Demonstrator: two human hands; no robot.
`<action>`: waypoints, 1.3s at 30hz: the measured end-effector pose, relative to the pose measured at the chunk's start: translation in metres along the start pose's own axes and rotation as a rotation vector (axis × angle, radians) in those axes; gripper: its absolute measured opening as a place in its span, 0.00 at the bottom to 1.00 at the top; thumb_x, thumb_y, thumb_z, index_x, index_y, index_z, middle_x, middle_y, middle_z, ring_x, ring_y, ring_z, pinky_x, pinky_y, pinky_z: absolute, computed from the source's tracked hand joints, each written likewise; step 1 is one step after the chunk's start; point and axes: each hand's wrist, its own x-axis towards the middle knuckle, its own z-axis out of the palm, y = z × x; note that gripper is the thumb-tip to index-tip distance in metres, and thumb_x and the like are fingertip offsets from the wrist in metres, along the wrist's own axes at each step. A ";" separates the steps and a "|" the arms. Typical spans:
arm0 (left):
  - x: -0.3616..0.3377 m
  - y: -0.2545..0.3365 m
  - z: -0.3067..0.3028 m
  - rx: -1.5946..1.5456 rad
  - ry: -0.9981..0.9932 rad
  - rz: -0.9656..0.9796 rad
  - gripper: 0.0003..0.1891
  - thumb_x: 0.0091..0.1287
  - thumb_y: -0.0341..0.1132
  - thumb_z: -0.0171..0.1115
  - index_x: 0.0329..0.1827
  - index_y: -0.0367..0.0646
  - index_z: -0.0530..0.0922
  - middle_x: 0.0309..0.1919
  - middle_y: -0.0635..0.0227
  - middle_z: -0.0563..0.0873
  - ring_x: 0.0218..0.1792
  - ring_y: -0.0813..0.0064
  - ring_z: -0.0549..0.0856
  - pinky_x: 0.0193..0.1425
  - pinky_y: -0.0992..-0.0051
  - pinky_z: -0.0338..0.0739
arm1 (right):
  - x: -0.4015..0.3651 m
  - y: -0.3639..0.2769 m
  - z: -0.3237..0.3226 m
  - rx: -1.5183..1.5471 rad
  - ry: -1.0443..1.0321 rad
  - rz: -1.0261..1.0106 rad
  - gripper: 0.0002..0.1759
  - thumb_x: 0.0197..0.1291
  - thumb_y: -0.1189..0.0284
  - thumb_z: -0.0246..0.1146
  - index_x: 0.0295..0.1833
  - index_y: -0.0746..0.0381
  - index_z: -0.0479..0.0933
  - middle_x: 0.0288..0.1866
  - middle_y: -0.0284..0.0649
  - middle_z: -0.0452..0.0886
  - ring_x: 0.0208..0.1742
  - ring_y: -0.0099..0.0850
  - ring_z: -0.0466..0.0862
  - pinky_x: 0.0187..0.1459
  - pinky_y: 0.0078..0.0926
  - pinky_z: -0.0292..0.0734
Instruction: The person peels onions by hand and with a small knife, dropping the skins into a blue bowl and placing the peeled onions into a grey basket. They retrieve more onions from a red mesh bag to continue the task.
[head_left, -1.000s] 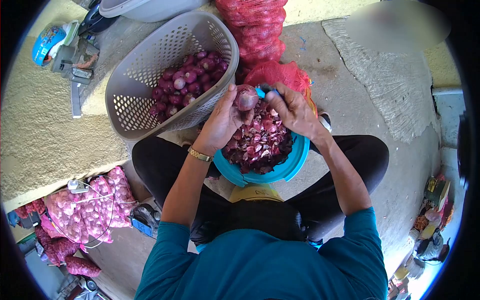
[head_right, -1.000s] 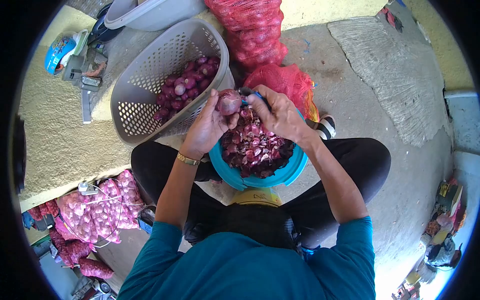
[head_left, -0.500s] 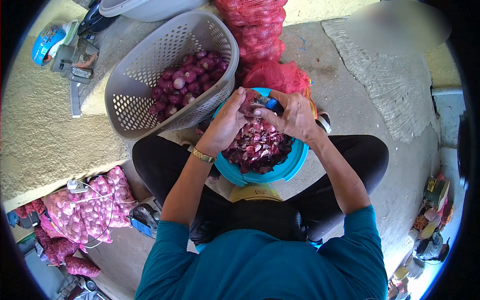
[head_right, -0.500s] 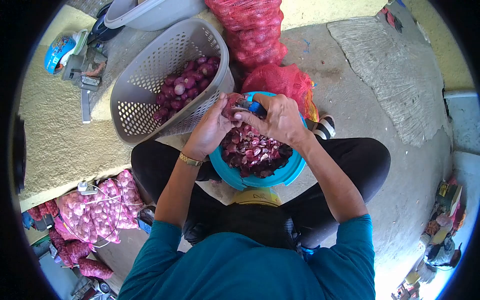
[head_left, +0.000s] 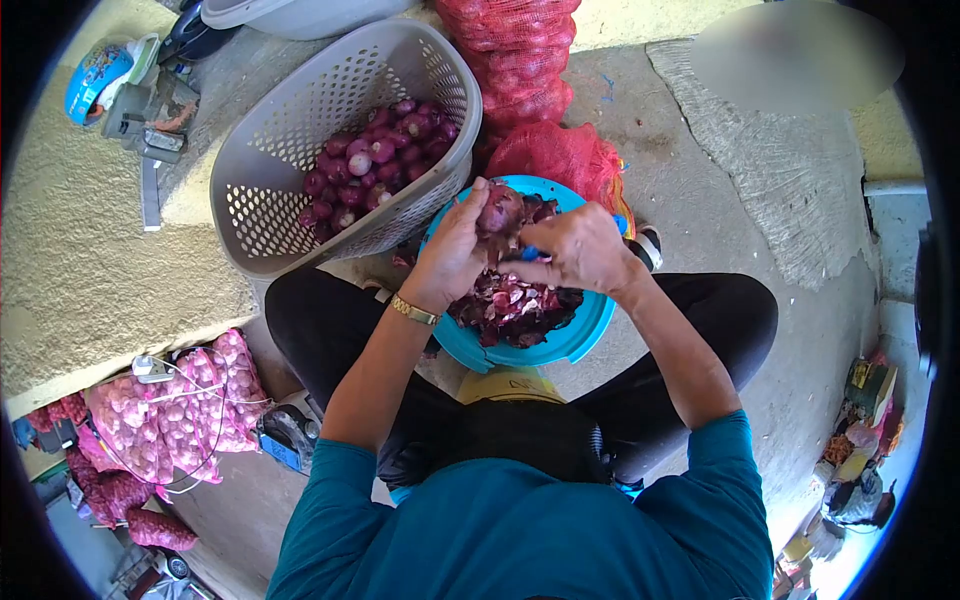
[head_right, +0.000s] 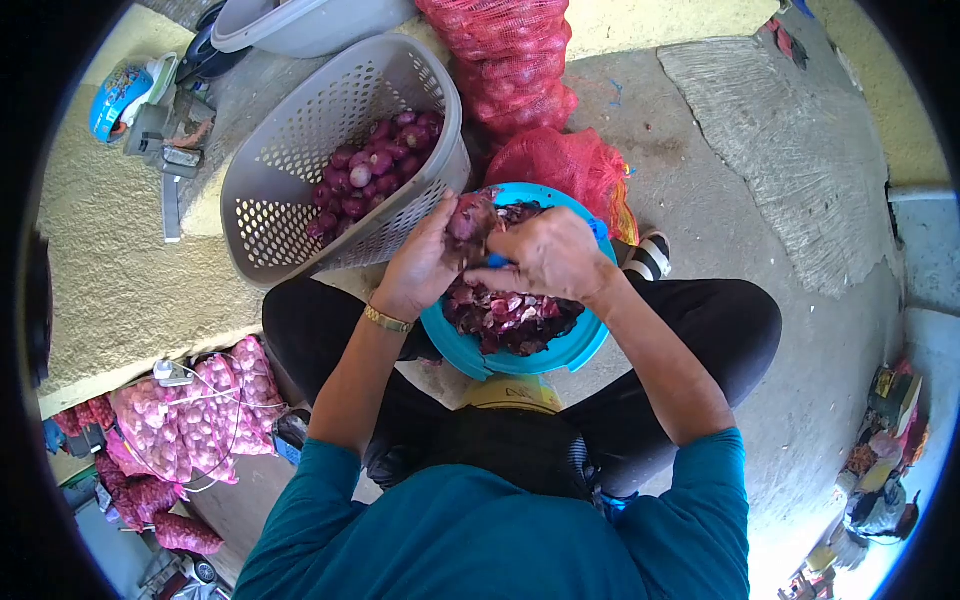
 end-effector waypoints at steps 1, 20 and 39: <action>0.001 0.002 -0.001 0.001 0.002 0.004 0.20 0.79 0.49 0.50 0.59 0.43 0.77 0.54 0.63 0.83 0.51 0.73 0.82 0.61 0.64 0.78 | -0.002 -0.003 0.002 -0.029 0.015 -0.051 0.25 0.56 0.42 0.67 0.31 0.55 0.82 0.15 0.42 0.76 0.20 0.44 0.81 0.23 0.39 0.74; -0.008 0.022 0.013 -0.098 -0.219 0.199 0.21 0.76 0.33 0.51 0.69 0.37 0.68 0.59 0.62 0.81 0.61 0.70 0.80 0.71 0.56 0.74 | 0.012 -0.005 -0.021 0.507 0.190 0.441 0.17 0.70 0.61 0.63 0.51 0.64 0.75 0.28 0.49 0.81 0.33 0.46 0.85 0.35 0.42 0.77; 0.015 0.056 0.033 -0.153 -0.288 0.324 0.22 0.82 0.48 0.44 0.65 0.40 0.73 0.54 0.67 0.83 0.53 0.77 0.82 0.62 0.70 0.78 | 0.070 -0.005 -0.055 0.040 0.268 0.285 0.30 0.54 0.45 0.73 0.33 0.64 0.77 0.21 0.50 0.80 0.25 0.51 0.83 0.26 0.43 0.77</action>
